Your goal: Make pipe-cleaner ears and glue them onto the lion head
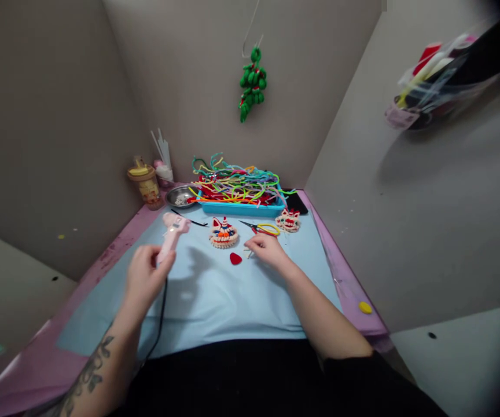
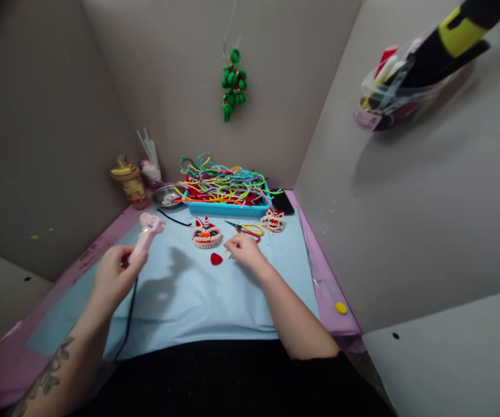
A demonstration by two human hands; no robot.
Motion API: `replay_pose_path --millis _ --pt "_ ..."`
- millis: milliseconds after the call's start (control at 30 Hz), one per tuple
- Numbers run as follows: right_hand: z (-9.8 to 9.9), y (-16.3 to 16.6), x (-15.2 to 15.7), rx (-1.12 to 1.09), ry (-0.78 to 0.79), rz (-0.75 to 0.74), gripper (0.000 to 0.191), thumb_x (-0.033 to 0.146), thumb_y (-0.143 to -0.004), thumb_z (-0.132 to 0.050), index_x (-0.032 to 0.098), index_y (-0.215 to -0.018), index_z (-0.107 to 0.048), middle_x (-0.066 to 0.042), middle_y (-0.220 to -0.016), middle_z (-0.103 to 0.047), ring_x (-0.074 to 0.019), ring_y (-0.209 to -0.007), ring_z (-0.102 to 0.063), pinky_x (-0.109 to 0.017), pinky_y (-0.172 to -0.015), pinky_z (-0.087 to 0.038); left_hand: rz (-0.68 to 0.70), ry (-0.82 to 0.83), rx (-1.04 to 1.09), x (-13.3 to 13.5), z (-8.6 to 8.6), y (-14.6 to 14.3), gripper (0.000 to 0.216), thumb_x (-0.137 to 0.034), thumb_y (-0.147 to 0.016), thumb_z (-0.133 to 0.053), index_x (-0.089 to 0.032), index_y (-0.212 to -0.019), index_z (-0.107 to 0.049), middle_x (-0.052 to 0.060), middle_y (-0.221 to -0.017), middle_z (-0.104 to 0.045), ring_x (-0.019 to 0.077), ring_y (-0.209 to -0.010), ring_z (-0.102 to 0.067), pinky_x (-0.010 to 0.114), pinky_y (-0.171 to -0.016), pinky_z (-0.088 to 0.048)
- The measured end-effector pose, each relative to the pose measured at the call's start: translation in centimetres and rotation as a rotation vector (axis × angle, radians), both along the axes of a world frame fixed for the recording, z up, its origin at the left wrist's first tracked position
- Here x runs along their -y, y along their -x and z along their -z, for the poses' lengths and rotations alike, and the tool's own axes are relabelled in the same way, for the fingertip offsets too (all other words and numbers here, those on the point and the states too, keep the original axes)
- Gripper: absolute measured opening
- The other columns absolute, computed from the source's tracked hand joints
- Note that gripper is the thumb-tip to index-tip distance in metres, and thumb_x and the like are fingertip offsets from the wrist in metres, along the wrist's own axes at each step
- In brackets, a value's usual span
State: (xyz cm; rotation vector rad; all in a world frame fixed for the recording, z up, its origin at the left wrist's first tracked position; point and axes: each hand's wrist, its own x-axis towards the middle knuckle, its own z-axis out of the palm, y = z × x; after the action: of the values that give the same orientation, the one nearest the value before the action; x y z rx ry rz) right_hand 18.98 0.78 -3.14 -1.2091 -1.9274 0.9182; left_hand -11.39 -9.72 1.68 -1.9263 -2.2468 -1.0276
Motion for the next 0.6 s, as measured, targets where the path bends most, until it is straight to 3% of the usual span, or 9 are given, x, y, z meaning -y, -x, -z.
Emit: replay_pose_path --millis 100,167,233,333,500,600 --pt "-0.8 1.7 2.0 -0.335 0.249 -0.413 0.059 0.062 -0.074 -0.062 0.02 -0.115 -0.066 -0.009 -0.101 -0.07 -0.0221 -0.086 -0.064 -0.031 -0.07 -0.049 0.164 -0.055 0.009 -0.2 -0.4 -6.0 0.025 -0.045 -0.083 -0.052 -0.02 -0.083 -0.056 0.004 -0.078 -0.057 0.0203 -0.074 -0.055 0.031 -0.067 -0.042" --pt "-0.8 2.9 3.2 -0.498 0.274 -0.479 0.073 0.069 -0.07 -0.061 0.021 -0.125 -0.059 -0.011 -0.113 -0.067 -0.0246 -0.098 -0.063 -0.033 -0.074 -0.05 0.306 -0.044 -0.001 -0.7 -0.1 -9.6 0.021 -0.041 -0.083 -0.056 -0.02 -0.088 -0.059 0.005 -0.084 -0.06 0.0203 -0.078 -0.058 0.03 -0.07 -0.044" --pt "-0.6 3.7 3.8 -0.64 0.258 -0.309 0.066 0.068 -0.074 -0.057 0.02 -0.119 -0.062 -0.012 -0.11 -0.068 -0.0245 -0.1 -0.063 -0.033 -0.077 -0.051 0.428 -0.046 0.008 -1.4 0.5 -11.9 0.023 -0.038 -0.084 -0.057 -0.02 -0.098 -0.06 0.008 -0.097 -0.063 0.0216 -0.088 -0.06 0.031 -0.076 -0.046" --pt "-0.5 3.6 3.4 -0.79 0.35 0.008 0.049 0.056 -0.074 -0.06 0.018 -0.105 -0.066 -0.009 -0.09 -0.072 -0.0234 -0.084 -0.067 -0.033 -0.071 -0.052 0.531 -0.016 0.086 -2.7 1.8 -12.5 0.024 -0.031 -0.089 -0.05 -0.021 -0.109 -0.059 0.009 -0.112 -0.063 0.0217 -0.099 -0.06 0.033 -0.085 -0.046" --pt "-1.4 0.8 1.2 -0.798 0.449 0.23 0.015 0.027 -0.059 -0.061 0.014 -0.064 -0.067 -0.008 -0.061 -0.067 -0.0205 -0.063 -0.064 -0.03 -0.059 -0.05 0.302 0.322 -0.019 -4.2 4.0 -10.7 0.028 -0.032 -0.089 -0.047 -0.017 -0.108 -0.061 0.013 -0.104 -0.067 0.0254 -0.089 -0.065 0.034 -0.075 -0.046" --pt "-1.8 -0.2 0.6 -0.787 0.447 0.297 0.011 0.023 -0.055 -0.061 0.014 -0.057 -0.066 -0.007 -0.059 -0.066 -0.0197 -0.062 -0.063 -0.03 -0.057 -0.049 0.286 0.419 -0.144 -4.5 4.8 -11.4 0.036 -0.042 -0.087 -0.05 -0.018 -0.111 -0.06 0.014 -0.102 -0.068 0.0268 -0.086 -0.066 0.032 -0.069 -0.045"
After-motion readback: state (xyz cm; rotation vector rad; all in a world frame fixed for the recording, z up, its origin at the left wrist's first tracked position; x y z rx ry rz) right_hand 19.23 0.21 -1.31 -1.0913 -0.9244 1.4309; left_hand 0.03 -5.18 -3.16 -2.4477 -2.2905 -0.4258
